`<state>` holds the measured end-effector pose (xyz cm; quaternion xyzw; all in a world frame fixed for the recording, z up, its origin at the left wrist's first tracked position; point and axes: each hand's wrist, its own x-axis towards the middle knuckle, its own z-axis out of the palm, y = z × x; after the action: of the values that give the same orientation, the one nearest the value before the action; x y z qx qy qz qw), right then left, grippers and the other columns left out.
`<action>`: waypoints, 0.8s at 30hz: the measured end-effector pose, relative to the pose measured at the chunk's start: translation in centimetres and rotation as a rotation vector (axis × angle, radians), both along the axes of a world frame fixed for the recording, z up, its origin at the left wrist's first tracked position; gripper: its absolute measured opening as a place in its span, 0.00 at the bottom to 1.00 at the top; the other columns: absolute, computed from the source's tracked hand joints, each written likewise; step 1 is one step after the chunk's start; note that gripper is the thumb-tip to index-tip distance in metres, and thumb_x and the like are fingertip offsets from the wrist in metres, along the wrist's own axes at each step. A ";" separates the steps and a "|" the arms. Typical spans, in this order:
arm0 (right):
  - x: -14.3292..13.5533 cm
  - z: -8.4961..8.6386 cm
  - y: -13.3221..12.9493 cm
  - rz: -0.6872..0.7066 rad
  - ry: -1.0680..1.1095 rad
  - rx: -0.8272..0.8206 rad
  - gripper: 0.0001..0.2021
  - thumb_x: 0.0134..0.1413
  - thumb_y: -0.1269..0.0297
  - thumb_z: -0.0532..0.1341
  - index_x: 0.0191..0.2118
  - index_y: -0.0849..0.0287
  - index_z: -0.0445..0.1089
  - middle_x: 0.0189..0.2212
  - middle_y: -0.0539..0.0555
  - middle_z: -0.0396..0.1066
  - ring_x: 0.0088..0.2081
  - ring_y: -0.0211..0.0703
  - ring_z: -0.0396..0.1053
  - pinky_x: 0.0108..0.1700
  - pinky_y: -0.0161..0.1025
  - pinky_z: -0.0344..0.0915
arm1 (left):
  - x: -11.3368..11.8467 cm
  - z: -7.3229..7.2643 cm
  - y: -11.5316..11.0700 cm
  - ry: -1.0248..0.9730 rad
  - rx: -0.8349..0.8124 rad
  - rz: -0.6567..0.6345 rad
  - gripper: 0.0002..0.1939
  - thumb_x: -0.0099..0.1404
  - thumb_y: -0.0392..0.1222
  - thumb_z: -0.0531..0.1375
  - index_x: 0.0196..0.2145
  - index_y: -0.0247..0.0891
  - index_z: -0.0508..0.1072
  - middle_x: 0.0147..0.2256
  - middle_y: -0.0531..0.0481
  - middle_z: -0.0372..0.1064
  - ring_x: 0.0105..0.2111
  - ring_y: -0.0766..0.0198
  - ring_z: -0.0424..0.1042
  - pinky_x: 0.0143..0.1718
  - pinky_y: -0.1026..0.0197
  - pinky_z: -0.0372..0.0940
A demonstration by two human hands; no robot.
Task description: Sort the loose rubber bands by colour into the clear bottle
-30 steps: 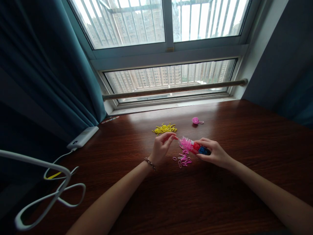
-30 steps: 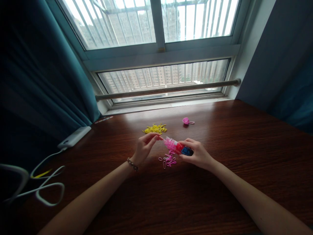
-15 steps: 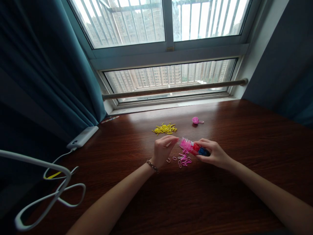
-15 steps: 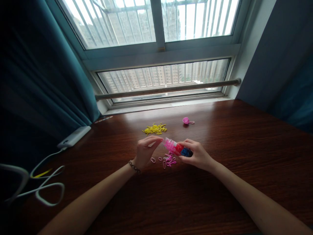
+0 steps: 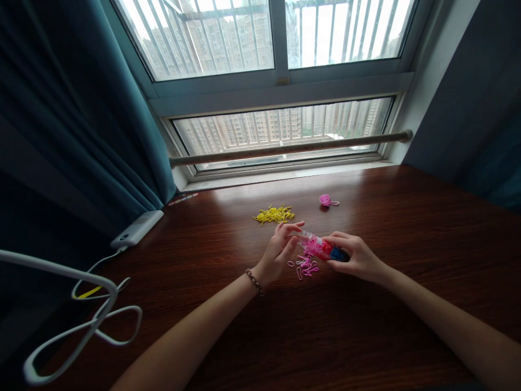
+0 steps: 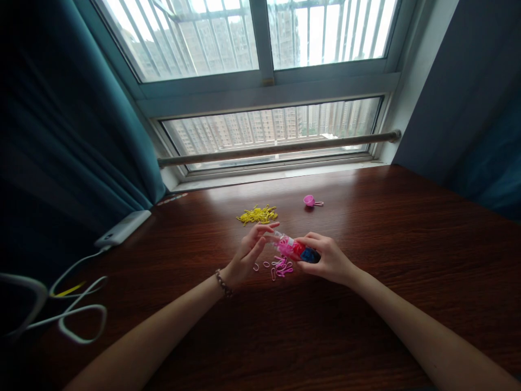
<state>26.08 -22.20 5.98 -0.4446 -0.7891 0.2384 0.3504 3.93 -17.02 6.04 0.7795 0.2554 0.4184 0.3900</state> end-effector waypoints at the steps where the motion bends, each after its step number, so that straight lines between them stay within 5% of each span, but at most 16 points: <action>1: 0.0 0.0 0.0 0.003 -0.004 -0.003 0.18 0.44 0.62 0.63 0.44 0.59 0.69 0.34 0.53 0.67 0.33 0.40 0.65 0.35 0.35 0.62 | 0.0 0.1 -0.1 0.025 0.021 -0.025 0.16 0.65 0.48 0.47 0.45 0.37 0.64 0.50 0.40 0.63 0.52 0.54 0.61 0.55 0.47 0.48; 4: -0.3 -0.2 -0.2 0.040 -0.024 -0.013 0.17 0.43 0.62 0.63 0.42 0.59 0.70 0.32 0.52 0.67 0.31 0.39 0.65 0.34 0.34 0.61 | 0.0 0.3 -0.3 0.113 0.074 -0.108 0.22 0.65 0.51 0.45 0.53 0.38 0.58 0.54 0.41 0.58 0.55 0.54 0.56 0.59 0.45 0.31; 7: -0.7 -0.3 -0.4 0.094 -0.025 -0.031 0.17 0.43 0.61 0.63 0.41 0.59 0.71 0.31 0.52 0.67 0.30 0.39 0.65 0.33 0.34 0.61 | 0.2 0.4 -0.3 0.178 0.074 -0.174 0.25 0.64 0.53 0.47 0.56 0.40 0.54 0.55 0.42 0.58 0.55 0.55 0.56 0.59 0.46 0.24; 21: -0.3 0.2 -0.1 0.015 0.287 -0.183 0.17 0.46 0.59 0.62 0.43 0.60 0.69 0.34 0.53 0.67 0.36 0.42 0.65 0.36 0.35 0.63 | -0.6 1.3 0.4 -0.213 -0.030 0.145 0.17 0.62 0.44 0.54 0.47 0.37 0.65 0.42 0.43 0.70 0.45 0.58 0.68 0.53 0.52 0.54; 24: -0.4 -0.2 -0.1 -0.010 0.333 -0.188 0.18 0.45 0.59 0.63 0.43 0.60 0.68 0.35 0.53 0.68 0.38 0.43 0.65 0.39 0.37 0.63 | 0.3 0.5 0.4 -0.165 -0.098 0.070 0.20 0.56 0.44 0.61 0.46 0.36 0.66 0.46 0.43 0.67 0.49 0.57 0.64 0.54 0.53 0.53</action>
<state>25.69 -22.33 5.82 -0.4336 -0.6922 0.3797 0.4343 4.23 -16.66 6.51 0.7131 0.2694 0.4815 0.4326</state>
